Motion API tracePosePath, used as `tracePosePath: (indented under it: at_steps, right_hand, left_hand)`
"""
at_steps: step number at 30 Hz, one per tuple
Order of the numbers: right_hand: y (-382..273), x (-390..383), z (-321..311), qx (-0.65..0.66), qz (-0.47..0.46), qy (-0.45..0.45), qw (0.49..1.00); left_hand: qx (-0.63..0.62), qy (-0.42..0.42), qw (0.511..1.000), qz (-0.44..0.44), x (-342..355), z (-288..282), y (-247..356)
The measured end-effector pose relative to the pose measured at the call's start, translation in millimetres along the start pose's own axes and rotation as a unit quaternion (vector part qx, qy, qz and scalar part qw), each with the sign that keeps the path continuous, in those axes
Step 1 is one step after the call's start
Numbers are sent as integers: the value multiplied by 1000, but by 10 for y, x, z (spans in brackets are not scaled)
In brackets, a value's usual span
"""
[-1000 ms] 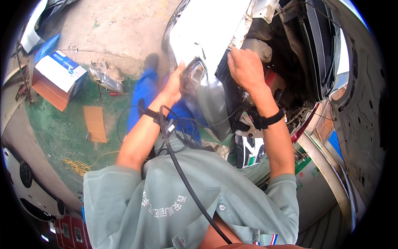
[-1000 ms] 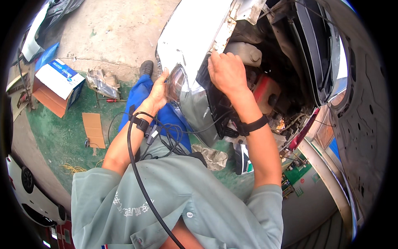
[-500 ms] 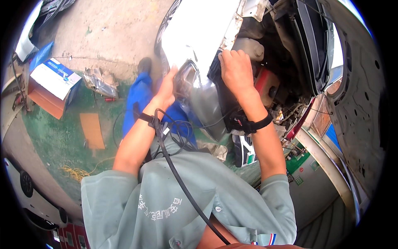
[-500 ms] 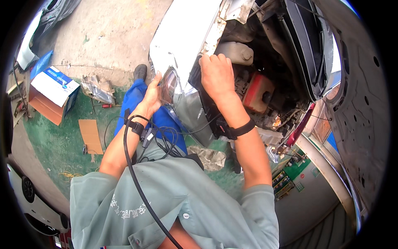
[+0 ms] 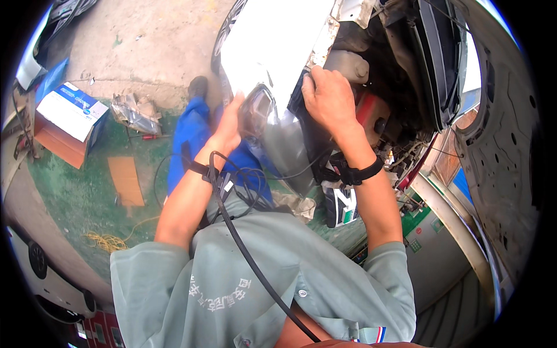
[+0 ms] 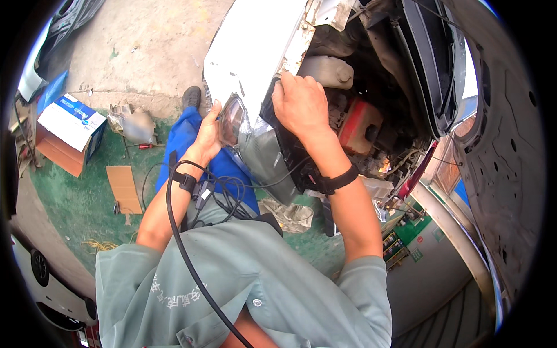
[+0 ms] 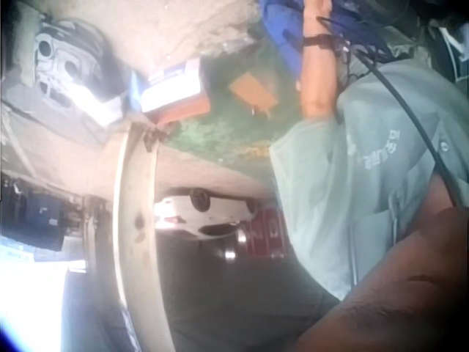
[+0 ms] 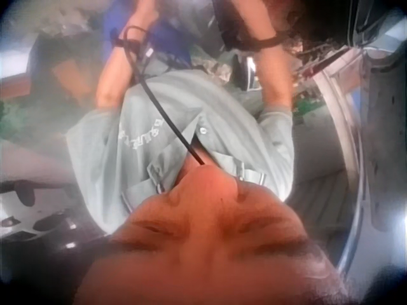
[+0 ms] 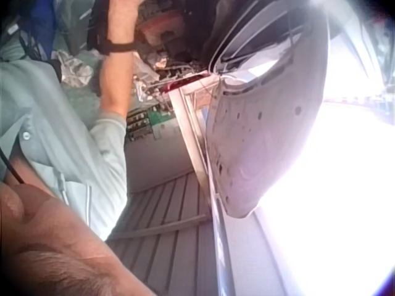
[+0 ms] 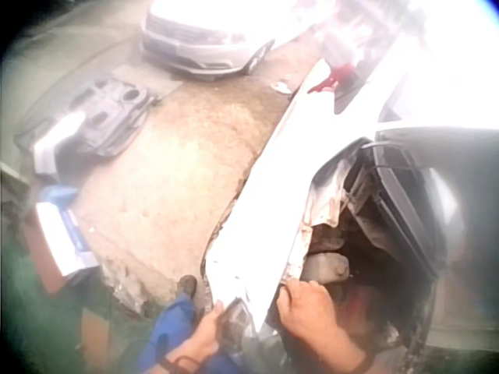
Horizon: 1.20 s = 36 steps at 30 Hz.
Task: The person uses a screwdriver to pry and remove fasteners from a car's front body panel, then positions and installs a replacement headlight assembly into the vehicle frame by hand.
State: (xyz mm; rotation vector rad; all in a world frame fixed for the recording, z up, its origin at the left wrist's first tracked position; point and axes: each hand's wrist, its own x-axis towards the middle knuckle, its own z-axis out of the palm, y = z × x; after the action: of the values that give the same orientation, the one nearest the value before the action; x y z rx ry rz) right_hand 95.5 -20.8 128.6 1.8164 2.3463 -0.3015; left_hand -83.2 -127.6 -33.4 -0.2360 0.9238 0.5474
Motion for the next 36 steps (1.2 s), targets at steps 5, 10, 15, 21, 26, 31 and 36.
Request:
tracePosePath:
  at_steps: [5, 10, 15, 21, 26, 31, 36]
  right_hand:
    - [-40, -8, 89, 13, 57, 10, 998]
    - [-50, 8, -17, -9, -13, 37, 999]
    - [73, -10, -46, 16, -49, 12, 999]
    - [91, -16, -21, 27, -53, 31, 998]
    - [79, 10, 60, 22, -36, 48, 998]
    - [44, 0, 169, 17, 3, 82, 997]
    - [-22, -13, 234, 25, 80, 81, 993]
  left_hand:
    - [-3, -2, 1000, 2, 15, 4, -4]
    - [0, -1, 1000, -1, -70, 88, 56]
    - [-39, -15, 999, -20, -36, 27, 44]
    - [-15, 3, 1000, -8, -97, 129, 91]
    - [-16, 0, 1000, 0, -116, 155, 99]
    - [-37, -39, 999, -10, -102, 87, 89]
    - [-55, -40, 998, 10, -133, 157, 89]
